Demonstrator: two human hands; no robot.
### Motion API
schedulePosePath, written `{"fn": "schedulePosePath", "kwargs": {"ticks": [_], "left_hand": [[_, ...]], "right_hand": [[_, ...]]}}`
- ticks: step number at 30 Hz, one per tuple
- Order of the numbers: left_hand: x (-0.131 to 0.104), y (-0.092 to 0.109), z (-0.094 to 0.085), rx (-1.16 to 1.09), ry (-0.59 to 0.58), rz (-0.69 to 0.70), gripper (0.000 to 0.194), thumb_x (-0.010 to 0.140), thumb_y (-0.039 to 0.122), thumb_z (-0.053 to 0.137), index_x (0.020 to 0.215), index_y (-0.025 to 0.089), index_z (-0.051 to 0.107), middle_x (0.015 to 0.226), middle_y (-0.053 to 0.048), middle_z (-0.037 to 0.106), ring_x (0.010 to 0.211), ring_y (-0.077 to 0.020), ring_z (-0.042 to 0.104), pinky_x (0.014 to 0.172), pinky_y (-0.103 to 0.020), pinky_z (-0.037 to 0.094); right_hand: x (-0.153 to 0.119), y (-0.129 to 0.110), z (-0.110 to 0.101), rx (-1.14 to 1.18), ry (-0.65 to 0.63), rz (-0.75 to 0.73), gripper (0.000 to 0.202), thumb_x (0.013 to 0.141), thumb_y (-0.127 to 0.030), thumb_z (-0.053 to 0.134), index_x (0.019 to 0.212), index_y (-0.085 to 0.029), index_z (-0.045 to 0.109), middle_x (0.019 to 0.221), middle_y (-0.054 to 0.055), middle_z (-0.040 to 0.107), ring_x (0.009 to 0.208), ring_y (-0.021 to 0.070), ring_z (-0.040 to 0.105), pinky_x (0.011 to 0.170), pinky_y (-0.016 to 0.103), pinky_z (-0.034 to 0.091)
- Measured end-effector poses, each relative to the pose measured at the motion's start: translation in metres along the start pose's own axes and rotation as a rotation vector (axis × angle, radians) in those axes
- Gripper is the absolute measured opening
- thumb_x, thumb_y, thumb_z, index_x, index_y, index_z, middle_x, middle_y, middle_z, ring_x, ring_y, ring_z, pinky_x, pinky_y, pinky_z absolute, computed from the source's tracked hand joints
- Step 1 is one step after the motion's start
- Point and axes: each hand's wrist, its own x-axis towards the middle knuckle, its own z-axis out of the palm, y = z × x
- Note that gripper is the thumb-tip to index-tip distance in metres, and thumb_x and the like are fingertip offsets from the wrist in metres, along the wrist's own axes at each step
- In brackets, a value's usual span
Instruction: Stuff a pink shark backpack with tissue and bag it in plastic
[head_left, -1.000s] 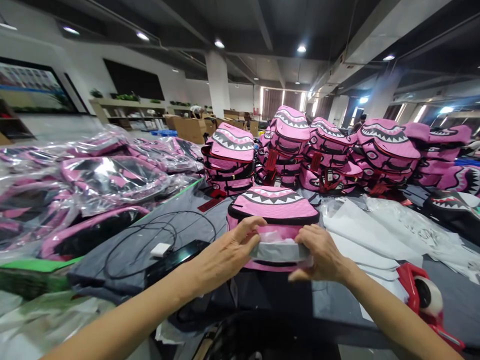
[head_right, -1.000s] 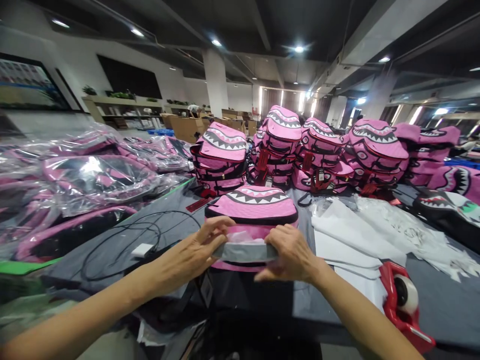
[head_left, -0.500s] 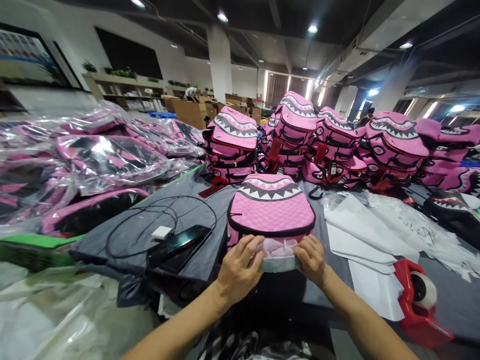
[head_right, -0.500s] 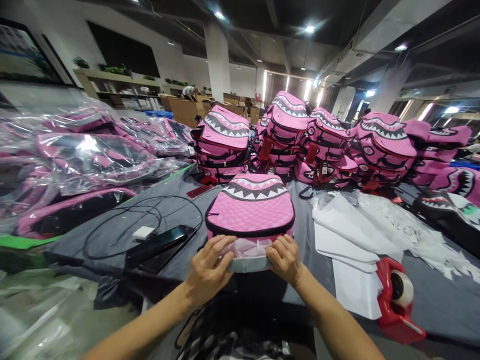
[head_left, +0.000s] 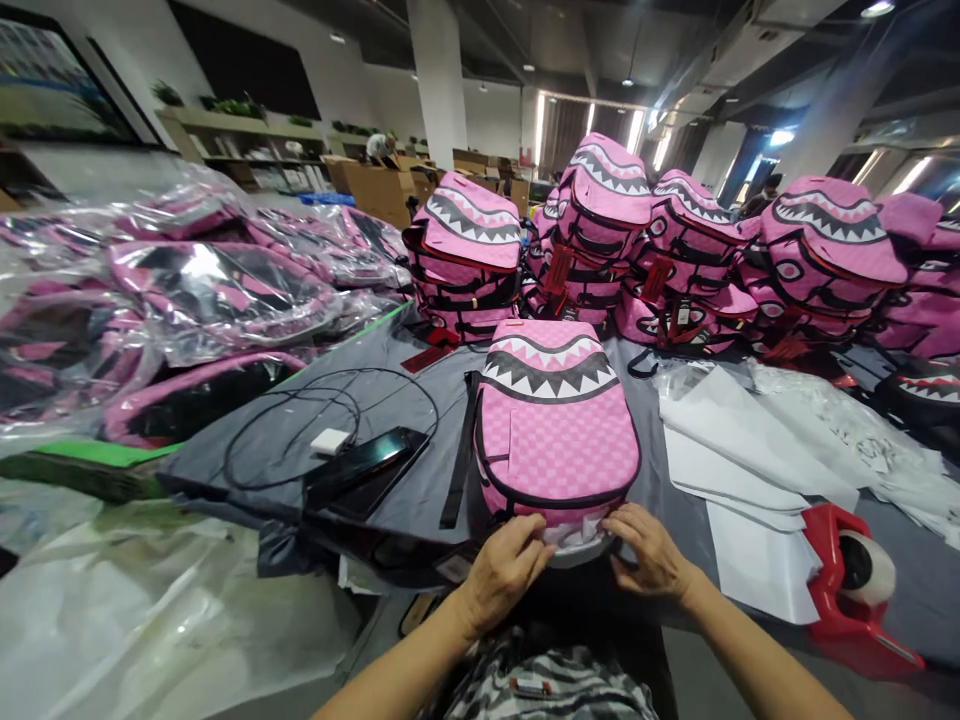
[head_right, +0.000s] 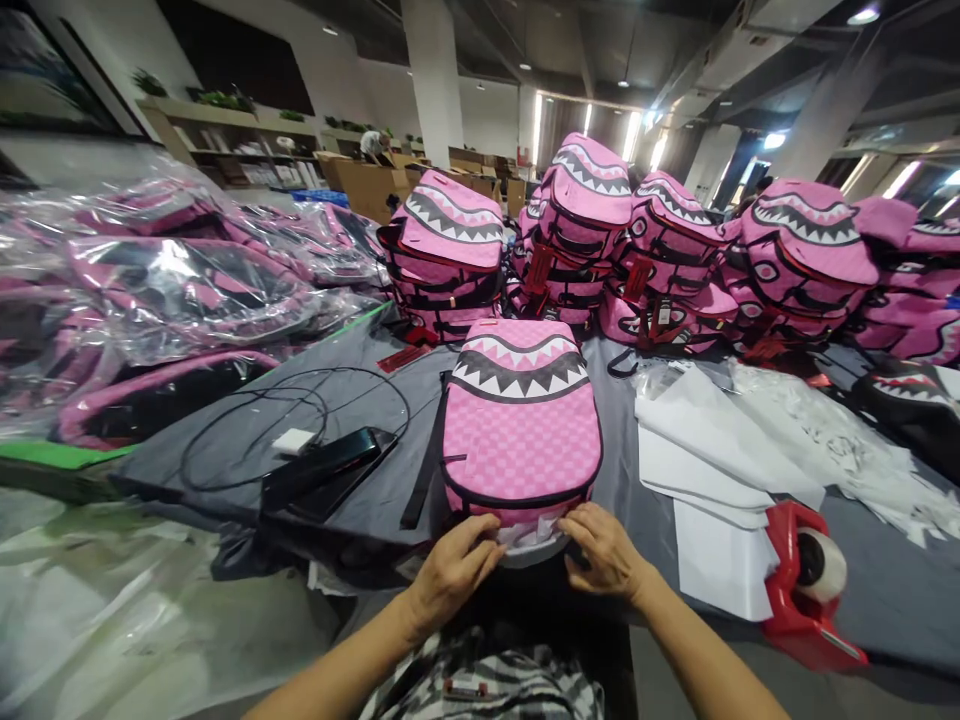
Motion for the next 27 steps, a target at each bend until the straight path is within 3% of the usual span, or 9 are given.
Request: {"fn": "schedulePosePath", "kwargs": {"ticks": [3,8,12,14,17,19,21,23,27], "left_hand": [[0.009,-0.006,0.000,0.057,-0.043,0.008,0.013,0.094,0.011,0.054,0.106,0.009,0.051,0.104,-0.011,0.058,0.095,-0.0165,0.060,0.082,-0.026,0.055],[0.009,-0.007,-0.005,0.060,-0.322,-0.027,0.040,0.089,0.011,0.058,0.127,0.011,0.047,0.111,-0.011,0.051,0.092,-0.0194,0.057,0.079,-0.032,0.056],[0.009,-0.001,-0.007,0.093,-0.420,-0.024,0.043,0.074,0.002,0.069,0.111,0.011,0.049,0.112,-0.011,0.051,0.092,-0.0223,0.052,0.075,-0.037,0.055],[0.013,-0.002,-0.005,0.147,-0.389,0.068,0.032,0.077,0.002,0.065,0.104,0.009,0.051,0.115,-0.011,0.054,0.095,-0.0234,0.051,0.078,-0.038,0.053],[0.028,-0.011,-0.003,0.005,-0.383,0.312,0.012,0.086,-0.001,0.051,0.095,0.006,0.054,0.114,-0.011,0.058,0.110,-0.0231,0.050,0.097,-0.035,0.047],[0.043,-0.022,-0.003,-0.234,-0.477,0.443,0.012,0.087,-0.001,0.045,0.091,0.006,0.054,0.113,-0.011,0.059,0.113,-0.0192,0.051,0.101,-0.027,0.042],[0.057,-0.033,-0.003,-0.390,-0.617,0.504,0.008,0.088,0.004,0.046,0.086,0.011,0.051,0.100,-0.006,0.060,0.093,-0.0143,0.055,0.085,-0.024,0.045],[0.070,-0.040,-0.003,-0.373,-0.748,0.561,0.007,0.089,0.010,0.051,0.083,0.014,0.049,0.082,0.000,0.056,0.068,-0.0124,0.048,0.061,-0.027,0.038],[0.081,-0.043,-0.004,-0.215,-0.905,0.766,0.008,0.093,0.011,0.053,0.087,0.015,0.050,0.070,0.002,0.050,0.057,-0.0142,0.040,0.052,-0.032,0.025]], "right_hand": [[0.013,0.002,-0.013,-0.059,-0.082,0.035,0.034,0.095,-0.017,0.050,0.128,-0.011,0.046,0.089,0.005,0.059,0.080,0.0138,0.051,0.074,0.027,0.045],[0.025,-0.002,-0.014,-0.104,-0.208,0.114,0.010,0.091,-0.022,0.059,0.089,-0.015,0.052,0.080,0.002,0.051,0.070,0.0141,0.041,0.062,0.027,0.034],[0.025,-0.009,-0.021,-0.152,-0.139,-0.007,0.008,0.093,-0.011,0.049,0.091,-0.012,0.056,0.105,0.007,0.058,0.097,0.0158,0.048,0.083,0.028,0.037],[0.024,-0.008,-0.025,-0.169,-0.125,-0.098,0.013,0.096,-0.011,0.045,0.098,-0.013,0.057,0.114,0.006,0.060,0.108,0.0179,0.047,0.089,0.031,0.034],[0.024,0.000,-0.028,-0.172,-0.155,-0.098,0.008,0.096,-0.013,0.046,0.094,-0.013,0.054,0.091,0.003,0.059,0.086,0.0164,0.042,0.074,0.030,0.027],[0.026,0.008,-0.029,-0.142,-0.191,-0.085,0.008,0.096,-0.019,0.052,0.091,-0.012,0.052,0.078,0.002,0.052,0.076,0.0163,0.035,0.070,0.030,0.023],[0.029,0.016,-0.029,-0.082,-0.254,-0.096,0.017,0.093,-0.028,0.059,0.090,-0.013,0.052,0.078,0.002,0.049,0.075,0.0161,0.034,0.068,0.030,0.023],[0.032,0.022,-0.031,-0.028,-0.344,-0.138,0.019,0.093,-0.034,0.059,0.091,-0.015,0.054,0.085,0.002,0.052,0.078,0.0158,0.036,0.068,0.030,0.023],[0.042,0.030,-0.034,0.025,-0.522,-0.207,0.015,0.098,-0.029,0.050,0.093,-0.017,0.057,0.090,0.000,0.055,0.079,0.0131,0.040,0.066,0.029,0.026]]}}
